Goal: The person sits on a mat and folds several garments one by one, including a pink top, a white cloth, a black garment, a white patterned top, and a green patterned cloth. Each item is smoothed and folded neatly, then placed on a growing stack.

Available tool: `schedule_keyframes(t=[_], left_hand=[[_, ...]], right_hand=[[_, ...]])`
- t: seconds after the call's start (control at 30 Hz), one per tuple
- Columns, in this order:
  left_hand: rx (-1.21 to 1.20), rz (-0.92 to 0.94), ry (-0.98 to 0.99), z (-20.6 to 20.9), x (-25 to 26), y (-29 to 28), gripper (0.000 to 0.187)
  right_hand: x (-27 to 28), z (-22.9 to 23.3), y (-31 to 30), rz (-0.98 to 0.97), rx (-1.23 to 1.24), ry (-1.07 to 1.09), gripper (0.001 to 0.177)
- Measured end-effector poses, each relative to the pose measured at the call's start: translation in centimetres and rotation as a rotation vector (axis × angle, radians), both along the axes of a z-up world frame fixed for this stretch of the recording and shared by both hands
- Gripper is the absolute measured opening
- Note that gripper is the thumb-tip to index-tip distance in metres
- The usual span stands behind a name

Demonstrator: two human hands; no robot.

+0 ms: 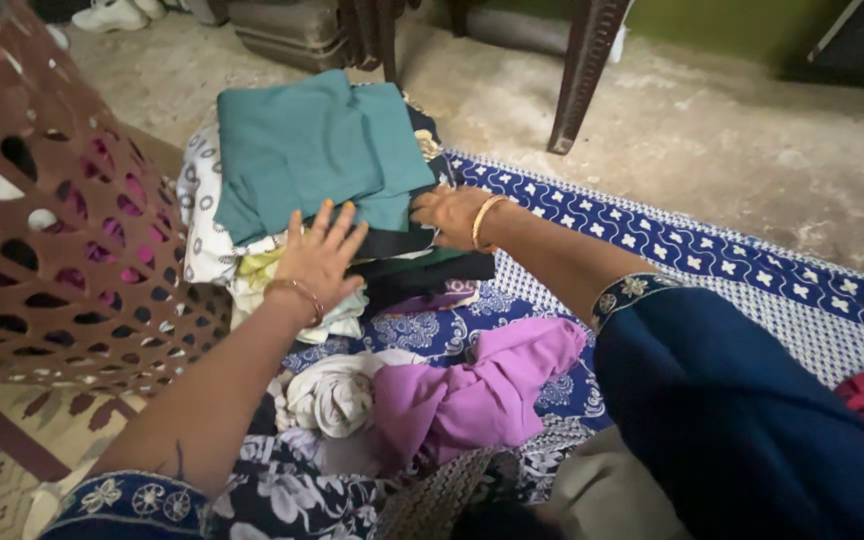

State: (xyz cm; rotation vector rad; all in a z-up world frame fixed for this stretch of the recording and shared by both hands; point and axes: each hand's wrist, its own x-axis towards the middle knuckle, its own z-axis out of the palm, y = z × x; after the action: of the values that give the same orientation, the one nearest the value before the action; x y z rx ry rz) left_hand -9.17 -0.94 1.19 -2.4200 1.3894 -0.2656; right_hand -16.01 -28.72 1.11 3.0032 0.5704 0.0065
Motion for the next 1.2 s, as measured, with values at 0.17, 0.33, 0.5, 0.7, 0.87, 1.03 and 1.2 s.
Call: schedule_keyframes(t=[0.17,0.33,0.5,0.7,0.87,1.03,1.2], left_hand=[[0.137,-0.195,-0.022,-2.3,-2.5,-1.6,0.085],[0.286,-0.254,0.198,-6.3,-4.7,-3.3,0.082],[0.355,-0.391,0.464,-10.7,-7.0,-4.3,0.092],[0.702,-0.457,0.627,-13.5,-9.8,-4.4,0.084],[0.700,-0.310,0.597,-13.4,-9.9,-3.8,0.072],[0.565,-0.274,0.561,-12.7,-8.3,-4.2,0.070],[0.296,-0.300,0.466,-10.1,-5.4,-5.7,0.072]], right_hand=[[0.1,-0.2,-0.3,-0.062,-0.059,0.082,0.053],[0.1,-0.3,-0.7,-0.102,-0.023,0.107,0.051],[0.2,-0.1,0.0,-0.136,-0.095,0.136,0.045],[0.3,0.2,0.0,-0.138,-0.065,0.143,0.045],[0.2,0.4,-0.4,-0.145,-0.027,0.174,0.046],[0.1,0.9,-0.5,-0.126,-0.045,0.171,0.052],[0.3,1.2,-0.5,-0.190,0.089,0.162,0.052]])
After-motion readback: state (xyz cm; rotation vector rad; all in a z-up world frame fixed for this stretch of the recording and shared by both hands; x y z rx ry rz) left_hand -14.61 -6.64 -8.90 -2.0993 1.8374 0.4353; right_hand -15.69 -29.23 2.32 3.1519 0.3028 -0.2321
